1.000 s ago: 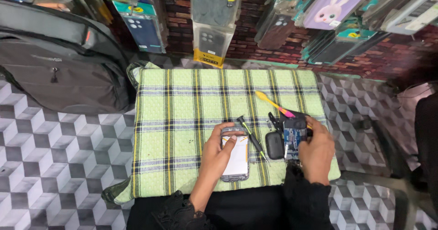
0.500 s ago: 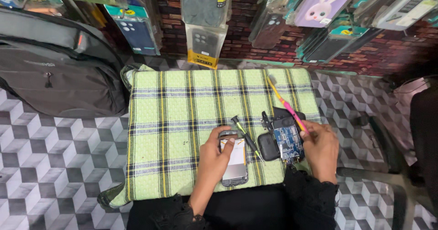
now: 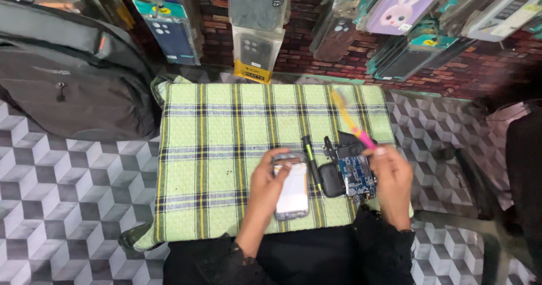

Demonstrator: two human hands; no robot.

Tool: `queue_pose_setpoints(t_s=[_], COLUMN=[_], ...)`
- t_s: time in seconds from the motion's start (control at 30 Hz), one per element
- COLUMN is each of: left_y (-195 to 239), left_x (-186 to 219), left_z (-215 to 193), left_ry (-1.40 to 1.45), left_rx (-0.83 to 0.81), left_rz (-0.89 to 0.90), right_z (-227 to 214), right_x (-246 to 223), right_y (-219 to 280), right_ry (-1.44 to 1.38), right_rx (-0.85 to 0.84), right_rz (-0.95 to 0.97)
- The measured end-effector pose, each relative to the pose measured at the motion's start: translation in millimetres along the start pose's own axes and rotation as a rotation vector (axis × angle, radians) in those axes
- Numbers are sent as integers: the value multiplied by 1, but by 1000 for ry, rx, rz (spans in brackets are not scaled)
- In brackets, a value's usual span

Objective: The person disassembles a mobile phone, removes the battery and motherboard, cleans the internal components with a brush, and reassembles the device by reinstalling the motherboard, battery, and back cover. They then secure the back cover with screws using a screwdriver.

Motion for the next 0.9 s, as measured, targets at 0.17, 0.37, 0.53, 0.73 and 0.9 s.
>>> queue_pose_setpoints(t_s=[0.17, 0.37, 0.53, 0.73, 0.9], left_y=[12, 14, 12, 12, 12], left_x=[13, 16, 13, 14, 13], left_z=[-39, -49, -50, -50, -49], left_ry=[112, 205, 67, 38, 145], left_rx=[55, 47, 2, 6, 31], left_rz=[56, 8, 66, 62, -6], right_z=[25, 50, 60, 53, 50], right_x=[-17, -54, -61, -44, -17], right_y=[15, 53, 62, 68, 75], right_ry=[256, 613, 667, 637, 279], right_rx=[-533, -246, -352, -176, -2], right_rz=[110, -75, 33, 84, 42])
Point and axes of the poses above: each hand's wrist, its own y-axis away from the middle knuckle, its own z-axis out of the palm, x = y × z, the point moved 3 cm from there along -y, towards the middle knuckle, and after that the axes turned 15 degrees about -x, right-handed, at the moved point
